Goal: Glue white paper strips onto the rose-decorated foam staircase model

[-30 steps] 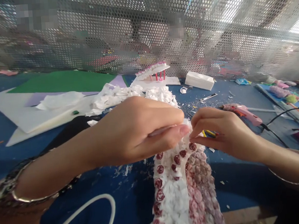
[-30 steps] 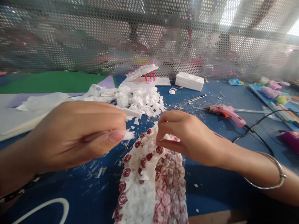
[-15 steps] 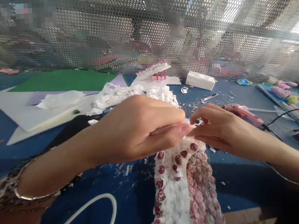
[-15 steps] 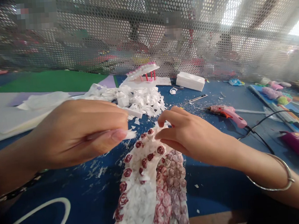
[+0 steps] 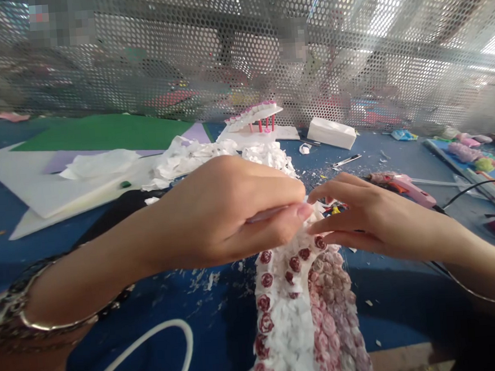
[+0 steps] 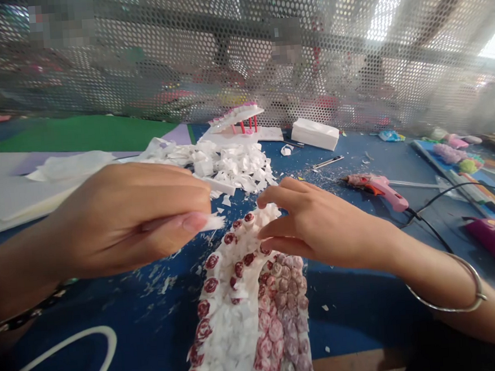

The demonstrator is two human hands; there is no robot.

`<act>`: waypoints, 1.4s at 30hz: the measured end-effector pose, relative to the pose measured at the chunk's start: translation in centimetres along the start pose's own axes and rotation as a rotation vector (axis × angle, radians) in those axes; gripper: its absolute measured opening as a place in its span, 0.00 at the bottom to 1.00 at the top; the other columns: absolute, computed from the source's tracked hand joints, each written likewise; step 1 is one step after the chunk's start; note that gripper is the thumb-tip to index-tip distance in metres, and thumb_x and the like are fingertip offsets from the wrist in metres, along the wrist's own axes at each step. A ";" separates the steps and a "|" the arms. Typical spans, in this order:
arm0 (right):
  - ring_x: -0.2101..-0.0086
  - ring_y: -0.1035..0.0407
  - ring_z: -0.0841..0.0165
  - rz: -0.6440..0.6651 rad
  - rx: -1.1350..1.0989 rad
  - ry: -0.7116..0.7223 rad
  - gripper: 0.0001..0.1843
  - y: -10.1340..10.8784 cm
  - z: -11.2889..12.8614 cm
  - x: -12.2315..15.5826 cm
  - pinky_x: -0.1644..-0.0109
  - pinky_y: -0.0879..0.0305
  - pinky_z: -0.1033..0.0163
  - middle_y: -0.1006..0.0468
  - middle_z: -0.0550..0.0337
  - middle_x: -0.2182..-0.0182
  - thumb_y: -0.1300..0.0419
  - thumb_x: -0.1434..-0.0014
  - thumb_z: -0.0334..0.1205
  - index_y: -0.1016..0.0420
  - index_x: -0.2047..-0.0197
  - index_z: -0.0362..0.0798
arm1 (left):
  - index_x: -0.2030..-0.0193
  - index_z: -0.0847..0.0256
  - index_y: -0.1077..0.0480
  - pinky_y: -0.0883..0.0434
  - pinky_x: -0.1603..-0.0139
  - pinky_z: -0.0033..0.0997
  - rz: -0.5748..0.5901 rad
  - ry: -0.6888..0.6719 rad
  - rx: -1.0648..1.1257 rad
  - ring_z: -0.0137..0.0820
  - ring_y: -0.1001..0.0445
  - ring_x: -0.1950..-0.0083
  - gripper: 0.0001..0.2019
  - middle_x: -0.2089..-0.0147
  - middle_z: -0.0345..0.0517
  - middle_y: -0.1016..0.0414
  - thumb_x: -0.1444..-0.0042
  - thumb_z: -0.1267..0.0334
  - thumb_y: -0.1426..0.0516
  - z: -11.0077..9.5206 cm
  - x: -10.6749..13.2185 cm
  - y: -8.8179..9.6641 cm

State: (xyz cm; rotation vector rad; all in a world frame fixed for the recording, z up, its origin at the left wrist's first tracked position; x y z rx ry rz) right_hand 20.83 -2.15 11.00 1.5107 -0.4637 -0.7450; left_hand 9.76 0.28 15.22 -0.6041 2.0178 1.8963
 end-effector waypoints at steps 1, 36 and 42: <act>0.57 0.39 0.69 -0.004 0.001 0.003 0.14 0.1 0.0 0.1 0.54 0.40 0.61 0.33 0.56 0.53 0.50 0.39 0.42 0.25 0.56 0.53 | 0.79 0.62 0.49 0.52 0.77 0.23 -0.009 -0.003 0.001 0.21 0.52 0.79 0.15 0.81 0.33 0.51 0.41 0.67 0.54 0.0 0.0 0.0; 0.65 0.34 0.74 -0.455 -0.146 -0.070 0.20 2.3 0.0 0.7 0.55 0.46 0.60 0.28 0.64 0.66 0.40 0.47 0.46 0.36 0.54 0.47 | 0.71 0.60 0.44 0.48 0.77 0.26 0.223 0.194 0.172 0.23 0.44 0.80 0.07 0.80 0.35 0.41 0.43 0.66 0.58 0.6 0.0 -3.1; 0.68 0.35 0.77 -0.554 -0.123 -0.070 0.13 2.1 1.2 0.6 0.60 0.45 0.64 0.27 0.67 0.70 0.40 0.46 0.38 0.36 0.57 0.47 | 0.63 0.62 0.40 0.44 0.75 0.24 0.316 0.314 0.349 0.23 0.39 0.76 0.09 0.75 0.37 0.35 0.41 0.66 0.60 0.2 0.3 -4.6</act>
Point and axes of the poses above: each hand's wrist, its own x-axis away from the middle knuckle, its own y-axis out of the back of the hand, z = x × y, the point moved 7 cm from there along -x, towards the middle knuckle
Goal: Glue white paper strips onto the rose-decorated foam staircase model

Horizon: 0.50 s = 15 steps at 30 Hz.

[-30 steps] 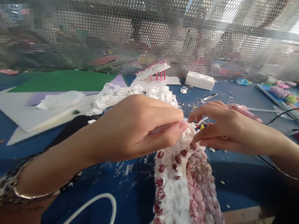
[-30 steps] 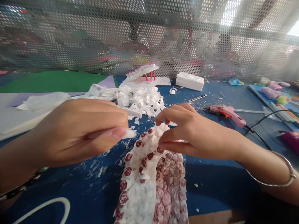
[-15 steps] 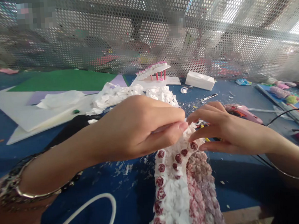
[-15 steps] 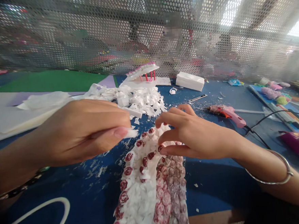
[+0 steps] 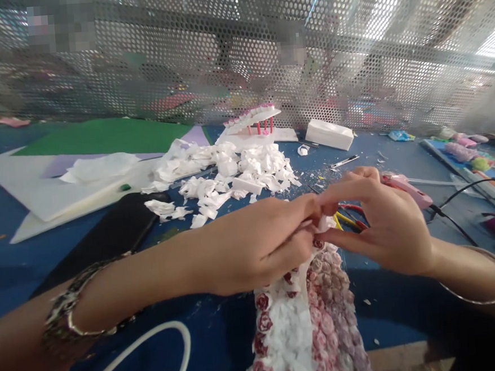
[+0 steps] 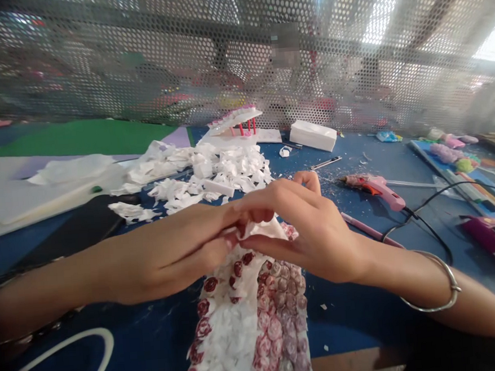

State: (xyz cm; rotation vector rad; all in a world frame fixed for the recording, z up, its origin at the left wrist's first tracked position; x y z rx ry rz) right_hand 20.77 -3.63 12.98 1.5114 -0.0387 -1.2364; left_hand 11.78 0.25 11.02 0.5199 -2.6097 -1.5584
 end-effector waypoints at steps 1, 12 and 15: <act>0.69 0.35 0.77 -0.004 -0.003 0.009 0.11 0.0 0.2 0.0 0.61 0.45 0.64 0.27 0.67 0.71 0.40 0.45 0.36 0.35 0.59 0.47 | 0.64 0.62 0.40 0.43 0.75 0.24 0.003 0.015 0.024 0.23 0.40 0.77 0.09 0.75 0.37 0.35 0.41 0.66 0.60 0.1 0.0 -0.1; 0.67 0.33 0.76 -0.083 0.070 -0.041 0.07 1.9 0.2 -0.1 0.61 0.39 0.64 0.28 0.64 0.69 0.44 0.47 0.28 0.37 0.69 0.49 | 0.66 0.60 0.37 0.41 0.77 0.20 -0.274 0.080 0.189 0.22 0.39 0.75 0.11 0.75 0.36 0.37 0.40 0.56 0.52 1.5 -0.2 2.2; 0.68 0.33 0.76 -0.043 0.044 -0.081 0.06 1.3 -0.3 -0.2 0.61 0.37 0.65 0.26 0.65 0.69 0.44 0.45 0.30 0.35 0.64 0.49 | 0.66 0.60 0.35 0.41 0.77 0.20 -0.262 0.075 0.173 0.22 0.38 0.76 0.11 0.76 0.36 0.35 0.41 0.56 0.51 1.6 -0.3 2.1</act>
Point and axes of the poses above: each hand's wrist, its own x-axis away from the middle knuckle, its own y-axis out of the back of the hand, z = x × y, the point moved 7 cm from there along -x, towards the middle knuckle
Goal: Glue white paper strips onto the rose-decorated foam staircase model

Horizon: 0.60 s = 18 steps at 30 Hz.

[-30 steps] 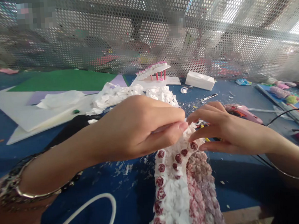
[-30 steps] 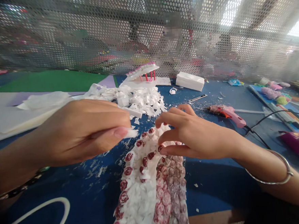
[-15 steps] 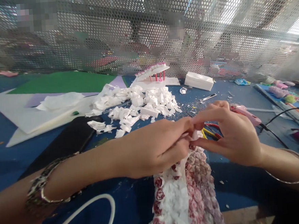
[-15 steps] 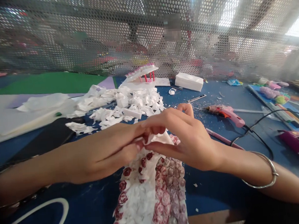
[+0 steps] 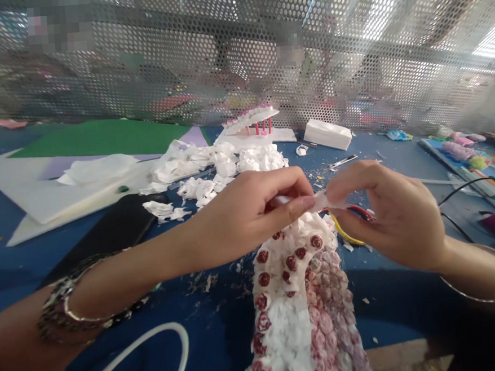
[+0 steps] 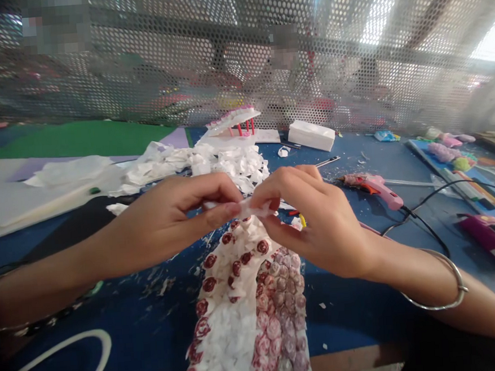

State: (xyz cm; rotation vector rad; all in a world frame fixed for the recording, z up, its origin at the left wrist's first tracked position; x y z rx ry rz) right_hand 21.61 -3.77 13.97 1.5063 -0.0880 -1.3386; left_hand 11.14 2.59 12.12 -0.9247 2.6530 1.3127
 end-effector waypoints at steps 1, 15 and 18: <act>0.68 0.33 0.76 0.016 -0.015 -0.001 0.08 -0.2 -0.1 0.0 0.62 0.37 0.65 0.26 0.64 0.68 0.44 0.44 0.32 0.34 0.60 0.49 | 0.65 0.60 0.34 0.42 0.78 0.20 0.000 -0.008 -0.009 0.22 0.38 0.76 0.10 0.76 0.36 0.34 0.41 0.57 0.50 0.0 0.0 -0.1; 0.66 0.34 0.75 0.078 -0.089 0.021 0.03 -0.6 -0.2 0.0 0.63 0.37 0.66 0.28 0.61 0.68 0.47 0.43 0.30 0.35 0.66 0.47 | 0.73 0.62 0.36 0.41 0.80 0.14 0.079 0.020 0.155 0.16 0.39 0.82 0.10 0.82 0.31 0.36 0.42 0.61 0.48 -0.4 0.0 -0.6; 0.67 0.34 0.76 -0.058 -0.180 -0.116 0.03 0.8 -2.1 -0.3 0.64 0.36 0.68 0.29 0.62 0.69 0.46 0.43 0.31 0.37 0.67 0.48 | 0.74 0.62 0.35 0.42 0.80 0.15 0.087 -0.037 0.110 0.16 0.39 0.82 0.10 0.82 0.31 0.36 0.42 0.62 0.47 -1.2 0.4 -0.2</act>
Point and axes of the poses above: each hand's wrist, its own x-axis away from the middle knuckle, its own y-axis out of the back of the hand, z = x × y, the point moved 7 cm from there along -x, towards the middle knuckle
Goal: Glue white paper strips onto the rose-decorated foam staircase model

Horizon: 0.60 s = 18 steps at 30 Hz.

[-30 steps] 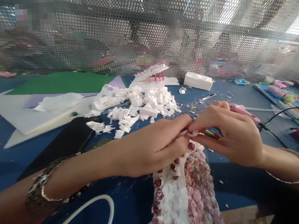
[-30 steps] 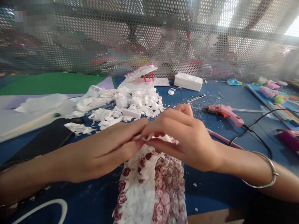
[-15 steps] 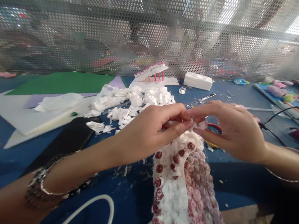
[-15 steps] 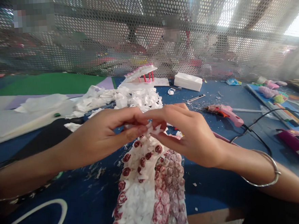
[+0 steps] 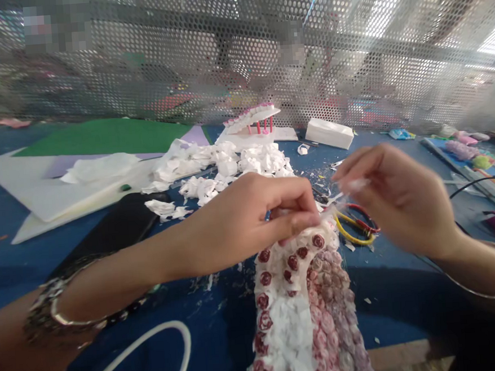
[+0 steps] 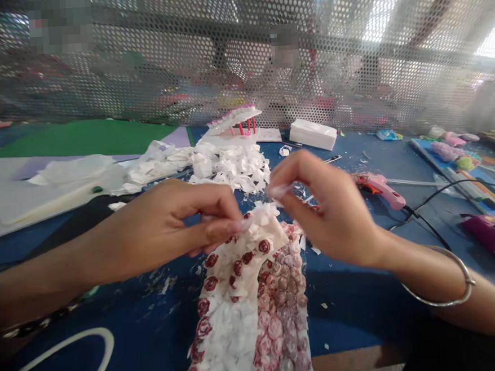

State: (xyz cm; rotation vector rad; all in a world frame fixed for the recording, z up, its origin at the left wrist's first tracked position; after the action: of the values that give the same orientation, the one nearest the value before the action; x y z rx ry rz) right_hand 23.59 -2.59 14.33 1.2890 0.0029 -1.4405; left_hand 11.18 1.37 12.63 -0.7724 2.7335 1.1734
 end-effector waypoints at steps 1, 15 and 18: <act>0.66 0.34 0.76 -0.078 -0.010 -0.028 0.04 1.0 -0.5 -0.2 0.64 0.36 0.69 0.29 0.63 0.69 0.46 0.43 0.31 0.37 0.68 0.48 | 0.73 0.61 0.34 0.42 0.80 0.15 0.012 -0.028 -0.015 0.16 0.38 0.81 0.10 0.82 0.31 0.35 0.42 0.63 0.47 -0.4 0.2 0.1; 0.72 0.37 0.78 0.549 0.269 0.141 0.10 -3.7 -0.1 1.6 0.69 0.42 0.71 0.29 0.60 0.71 0.51 0.38 0.35 0.29 0.64 0.45 | 0.70 0.61 0.30 0.44 0.79 0.15 -0.122 -0.111 -0.375 0.16 0.38 0.80 0.07 0.80 0.32 0.32 0.44 0.62 0.45 -1.2 0.7 2.9; 0.74 0.40 0.78 0.524 0.312 0.144 0.09 -4.2 -0.4 1.6 0.71 0.45 0.71 0.32 0.62 0.75 0.49 0.40 0.36 0.30 0.69 0.44 | 0.69 0.59 0.29 0.43 0.79 0.16 -0.104 -0.087 -0.378 0.17 0.37 0.80 0.09 0.79 0.32 0.30 0.43 0.59 0.46 -0.9 0.7 2.7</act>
State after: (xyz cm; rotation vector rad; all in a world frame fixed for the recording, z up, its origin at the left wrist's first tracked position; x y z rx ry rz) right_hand 21.34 -1.93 10.52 1.5055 -0.4474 -0.9177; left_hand 9.41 2.05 14.85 -0.8615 2.3986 1.6799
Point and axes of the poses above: each hand's wrist, its own x-axis away from the middle knuckle, its own y-axis out of the back of the hand, z = x × y, the point moved 7 cm from there along -x, towards the middle knuckle
